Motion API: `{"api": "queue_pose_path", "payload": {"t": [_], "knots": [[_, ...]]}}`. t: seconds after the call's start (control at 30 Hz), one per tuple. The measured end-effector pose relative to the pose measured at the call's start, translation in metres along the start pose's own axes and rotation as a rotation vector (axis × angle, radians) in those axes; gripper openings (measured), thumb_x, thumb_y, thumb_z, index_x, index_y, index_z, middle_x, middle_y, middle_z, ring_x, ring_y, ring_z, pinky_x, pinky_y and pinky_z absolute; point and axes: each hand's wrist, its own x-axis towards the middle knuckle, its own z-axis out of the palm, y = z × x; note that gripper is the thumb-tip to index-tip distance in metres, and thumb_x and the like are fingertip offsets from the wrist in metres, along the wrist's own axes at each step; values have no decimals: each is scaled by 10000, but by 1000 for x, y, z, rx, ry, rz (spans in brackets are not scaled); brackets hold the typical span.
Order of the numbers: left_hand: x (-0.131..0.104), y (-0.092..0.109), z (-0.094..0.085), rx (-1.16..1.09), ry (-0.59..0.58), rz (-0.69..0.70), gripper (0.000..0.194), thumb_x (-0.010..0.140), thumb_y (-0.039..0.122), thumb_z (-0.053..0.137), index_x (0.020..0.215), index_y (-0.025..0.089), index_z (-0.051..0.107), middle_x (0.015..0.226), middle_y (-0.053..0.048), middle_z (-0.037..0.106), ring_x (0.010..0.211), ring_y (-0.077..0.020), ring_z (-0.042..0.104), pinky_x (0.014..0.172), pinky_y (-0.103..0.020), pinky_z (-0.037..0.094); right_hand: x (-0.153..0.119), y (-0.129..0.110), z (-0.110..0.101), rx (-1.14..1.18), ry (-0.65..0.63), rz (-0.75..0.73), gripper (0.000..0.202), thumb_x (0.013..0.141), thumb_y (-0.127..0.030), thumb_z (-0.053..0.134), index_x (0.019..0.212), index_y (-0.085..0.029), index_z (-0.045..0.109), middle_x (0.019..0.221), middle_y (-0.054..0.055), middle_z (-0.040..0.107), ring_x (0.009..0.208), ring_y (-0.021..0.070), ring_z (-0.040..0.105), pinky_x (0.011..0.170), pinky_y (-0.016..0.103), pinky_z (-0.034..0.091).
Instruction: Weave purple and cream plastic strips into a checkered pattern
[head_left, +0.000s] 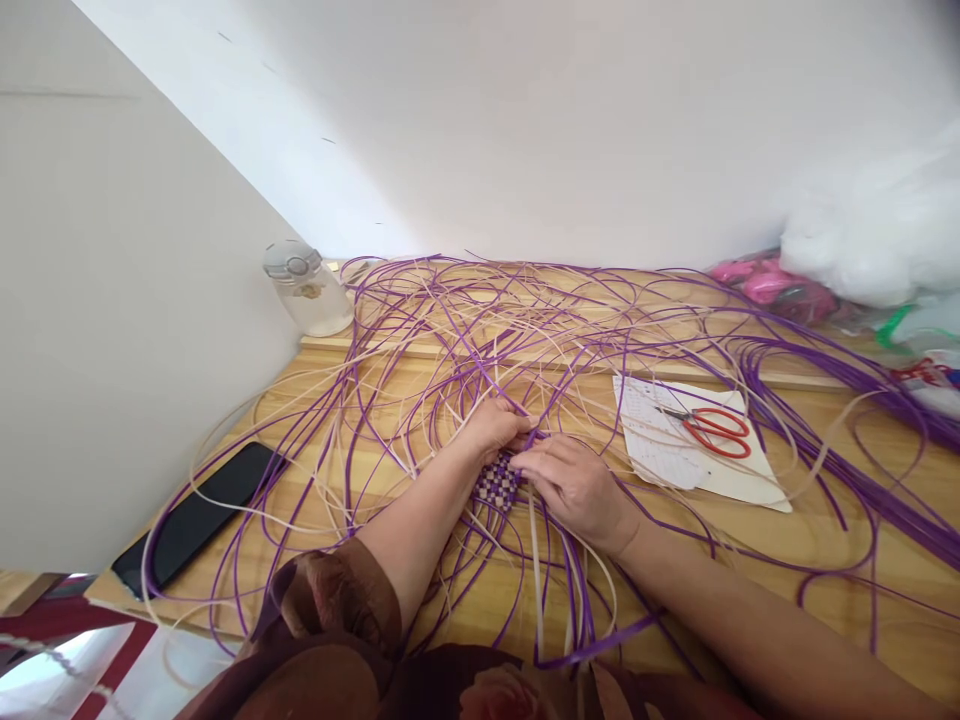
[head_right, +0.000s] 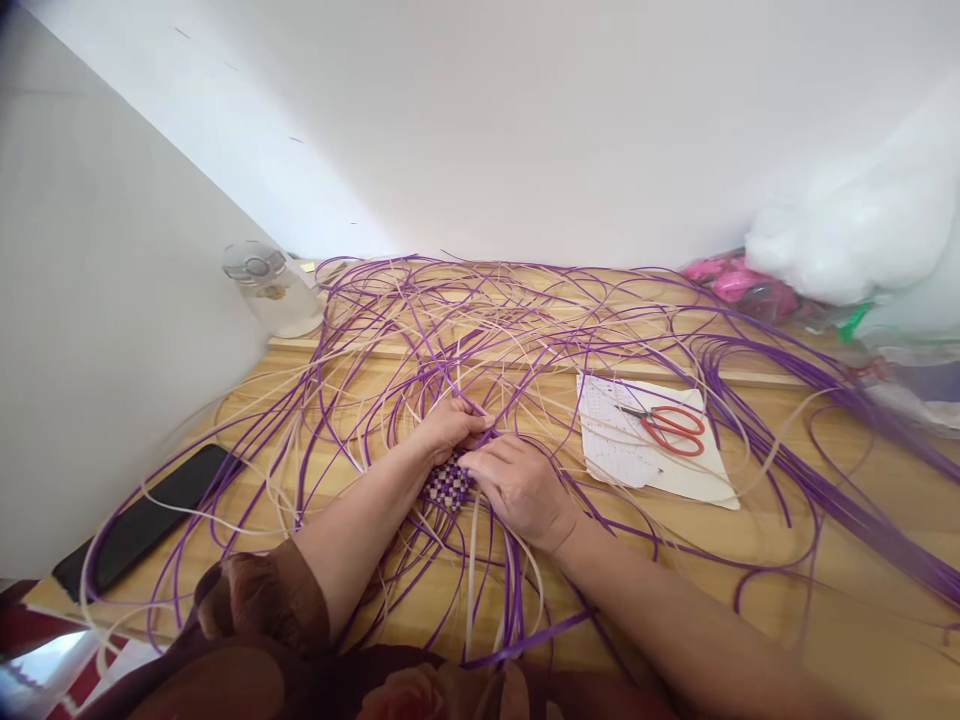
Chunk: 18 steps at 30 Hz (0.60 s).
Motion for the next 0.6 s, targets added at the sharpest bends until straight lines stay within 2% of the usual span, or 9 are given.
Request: {"api": "queue_pose_path", "payload": {"t": [0.1, 0.17, 0.27, 0.4, 0.47, 0.6], "knots": [[1, -2, -1, 22, 12, 84, 143, 702, 76, 691, 603, 124, 599, 511, 9, 597, 451, -75, 517, 477, -189, 408, 0, 1, 2, 81, 107, 105, 198, 936, -190, 573, 1115, -245, 636, 1016, 41, 685, 969, 187, 603, 908, 355, 476], [2, -3, -2, 48, 18, 110, 140, 699, 84, 696, 610, 125, 597, 506, 20, 584, 438, -64, 488, 468, -184, 393, 1, 1, 4, 126, 141, 169, 128, 921, -237, 612, 1047, -233, 636, 987, 46, 680, 931, 183, 610, 874, 343, 490], [2, -3, -2, 67, 35, 106, 160, 699, 96, 701, 613, 139, 573, 470, 44, 541, 401, -55, 440, 439, -180, 361, 2, -1, 7, 179, 129, 216, 127, 882, -314, 668, 947, -215, 624, 954, 64, 666, 921, 202, 603, 846, 352, 506], [1, -1, 0, 59, 37, 77, 174, 720, 102, 692, 624, 150, 555, 466, 48, 536, 392, -60, 445, 427, -179, 357, 1, -2, 9, 174, 76, 186, 127, 908, -305, 621, 968, -201, 665, 986, 88, 682, 1038, 250, 582, 951, 428, 472], [-1, -1, 1, 58, 48, 56, 181, 728, 100, 689, 629, 153, 547, 475, 44, 547, 398, -68, 467, 425, -182, 364, 2, -3, 10, 259, 91, 318, 181, 945, -315, 555, 918, -201, 693, 947, 81, 696, 975, 236, 618, 922, 424, 492], [-2, -4, 3, 109, 97, 104, 168, 717, 106, 720, 656, 142, 567, 510, 34, 579, 433, -76, 512, 454, -184, 405, 3, -6, 16, 659, 153, 758, 331, 918, -465, 554, 888, -182, 722, 907, 81, 714, 830, 207, 671, 745, 356, 577]]}}
